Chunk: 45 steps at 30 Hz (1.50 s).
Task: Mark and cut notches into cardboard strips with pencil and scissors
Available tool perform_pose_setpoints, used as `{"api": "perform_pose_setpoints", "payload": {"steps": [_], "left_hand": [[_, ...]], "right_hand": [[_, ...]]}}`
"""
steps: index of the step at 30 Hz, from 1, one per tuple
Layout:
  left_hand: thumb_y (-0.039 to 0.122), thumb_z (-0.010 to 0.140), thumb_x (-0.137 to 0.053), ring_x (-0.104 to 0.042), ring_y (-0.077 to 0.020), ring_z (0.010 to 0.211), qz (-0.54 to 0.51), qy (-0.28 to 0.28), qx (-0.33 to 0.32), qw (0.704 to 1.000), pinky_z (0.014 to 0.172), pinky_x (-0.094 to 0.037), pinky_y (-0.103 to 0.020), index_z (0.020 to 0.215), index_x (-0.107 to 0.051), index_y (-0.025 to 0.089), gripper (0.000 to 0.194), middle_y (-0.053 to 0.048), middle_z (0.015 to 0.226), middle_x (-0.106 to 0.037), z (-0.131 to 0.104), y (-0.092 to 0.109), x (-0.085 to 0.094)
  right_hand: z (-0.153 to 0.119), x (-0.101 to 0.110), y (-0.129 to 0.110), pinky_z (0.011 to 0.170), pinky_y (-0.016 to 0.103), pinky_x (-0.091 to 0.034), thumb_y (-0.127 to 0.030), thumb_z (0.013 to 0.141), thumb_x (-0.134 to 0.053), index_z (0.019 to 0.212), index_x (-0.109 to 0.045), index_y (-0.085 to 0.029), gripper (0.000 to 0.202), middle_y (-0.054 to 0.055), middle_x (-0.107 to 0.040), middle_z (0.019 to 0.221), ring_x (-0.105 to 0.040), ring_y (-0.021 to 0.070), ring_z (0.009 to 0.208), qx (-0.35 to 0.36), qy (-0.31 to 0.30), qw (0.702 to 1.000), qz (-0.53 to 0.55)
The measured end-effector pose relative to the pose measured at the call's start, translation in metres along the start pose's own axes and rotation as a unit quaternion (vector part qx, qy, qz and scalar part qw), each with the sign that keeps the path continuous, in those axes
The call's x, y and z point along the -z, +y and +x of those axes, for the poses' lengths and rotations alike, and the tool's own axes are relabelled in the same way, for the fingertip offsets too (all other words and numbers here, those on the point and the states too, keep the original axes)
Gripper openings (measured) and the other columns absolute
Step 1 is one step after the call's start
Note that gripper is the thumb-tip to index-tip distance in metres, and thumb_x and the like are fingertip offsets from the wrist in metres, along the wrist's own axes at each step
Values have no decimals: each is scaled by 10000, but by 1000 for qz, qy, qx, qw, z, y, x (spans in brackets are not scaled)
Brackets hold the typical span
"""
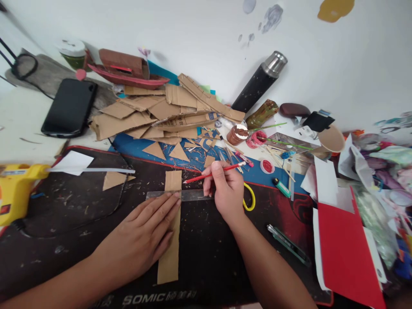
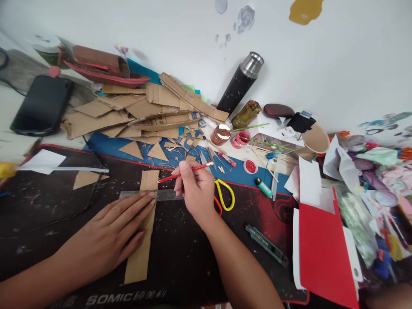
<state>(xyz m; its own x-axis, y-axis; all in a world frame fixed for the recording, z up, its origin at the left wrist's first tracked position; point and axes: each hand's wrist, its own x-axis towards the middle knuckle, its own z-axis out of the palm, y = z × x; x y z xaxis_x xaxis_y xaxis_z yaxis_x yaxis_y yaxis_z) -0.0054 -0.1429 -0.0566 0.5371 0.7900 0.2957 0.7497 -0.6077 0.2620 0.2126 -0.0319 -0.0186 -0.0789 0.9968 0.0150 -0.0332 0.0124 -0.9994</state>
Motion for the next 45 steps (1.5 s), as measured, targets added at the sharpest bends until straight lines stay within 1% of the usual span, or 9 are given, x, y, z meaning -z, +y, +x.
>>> {"api": "perform_pose_setpoints", "payload": {"steps": [4, 9, 15, 21, 24, 32, 39, 41, 45], "left_hand": [[387, 1175, -466, -611, -325, 1518, -1, -2, 0, 1000, 1318, -374, -456, 1505, -726, 89, 515, -185, 1630, -683, -1, 0, 0], [390, 1182, -453, -614, -325, 1510, -6, 0, 2, 1000, 1318, -360, -461, 1487, -734, 84, 515, -187, 1629, -684, -1, 0, -1], [388, 1185, -443, -609, -321, 1514, -6, 3, -2, 1000, 1328, -346, -450, 1491, -728, 67, 527, -194, 1618, -691, 0, 0, -2], [385, 1176, -463, -612, -315, 1514, 1, -3, 1, 1000, 1323, -372, -449, 1518, -718, 99, 514, -178, 1631, -684, -1, 0, -1], [381, 1177, -462, -611, -315, 1516, -5, -4, 4, 1000, 1327, -365, -445, 1504, -726, 101, 505, -172, 1634, -683, -1, 1, -1], [379, 1187, -440, -602, -306, 1522, -8, 2, 0, 1000, 1330, -346, -430, 1492, -725, 87, 510, -178, 1624, -689, 0, 0, 0], [381, 1195, -427, -596, -318, 1529, -13, 3, -2, 1000, 1348, -310, -437, 1494, -723, 70, 523, -181, 1624, -690, 0, 0, -2], [376, 1192, -433, -603, -321, 1520, -12, 4, -2, 1000, 1346, -318, -438, 1489, -728, 65, 522, -191, 1613, -696, 0, 0, -1], [368, 1180, -458, -615, -315, 1506, -9, 6, 1, 1000, 1332, -353, -437, 1512, -720, 95, 503, -180, 1596, -710, 1, 1, 0]], "right_hand": [[-1, 1, 3, 415, 213, -410, -738, 1047, -697, 814, -731, -216, 573, -34, -628, 518, -544, 106, 402, -8, -6, 1000, -8], [-1, 2, 3, 410, 211, -403, -751, 1038, -697, 784, -717, -216, 593, -32, -624, 513, -535, 104, 395, -12, 3, 1000, -5], [-3, 0, 4, 413, 205, -395, -739, 1027, -725, 815, -740, -209, 571, -29, -635, 513, -537, 103, 399, -27, -2, 1000, 1], [-4, -2, 7, 412, 205, -406, -735, 1036, -712, 805, -723, -215, 570, -37, -621, 512, -534, 102, 396, -32, -7, 999, 4], [-5, -4, 8, 413, 213, -423, -752, 1034, -699, 815, -717, -220, 575, -41, -614, 516, -536, 107, 395, -41, -10, 999, 4], [-8, -8, 7, 432, 221, -446, -685, 1052, -712, 829, -716, -222, 514, -44, -609, 519, -533, 110, 404, -51, -26, 998, -6], [-11, -11, 11, 467, 229, -463, -642, 1100, -662, 870, -733, -219, 486, -40, -624, 561, -547, 112, 439, -29, -59, 998, -6], [-12, -13, 11, 480, 234, -475, -639, 1100, -656, 864, -733, -219, 488, -34, -636, 578, -561, 116, 454, -31, -68, 997, -16], [-14, -16, 14, 518, 247, -505, -626, 1102, -652, 882, -731, -228, 461, -29, -657, 609, -596, 127, 490, -37, -89, 995, -31]]}}
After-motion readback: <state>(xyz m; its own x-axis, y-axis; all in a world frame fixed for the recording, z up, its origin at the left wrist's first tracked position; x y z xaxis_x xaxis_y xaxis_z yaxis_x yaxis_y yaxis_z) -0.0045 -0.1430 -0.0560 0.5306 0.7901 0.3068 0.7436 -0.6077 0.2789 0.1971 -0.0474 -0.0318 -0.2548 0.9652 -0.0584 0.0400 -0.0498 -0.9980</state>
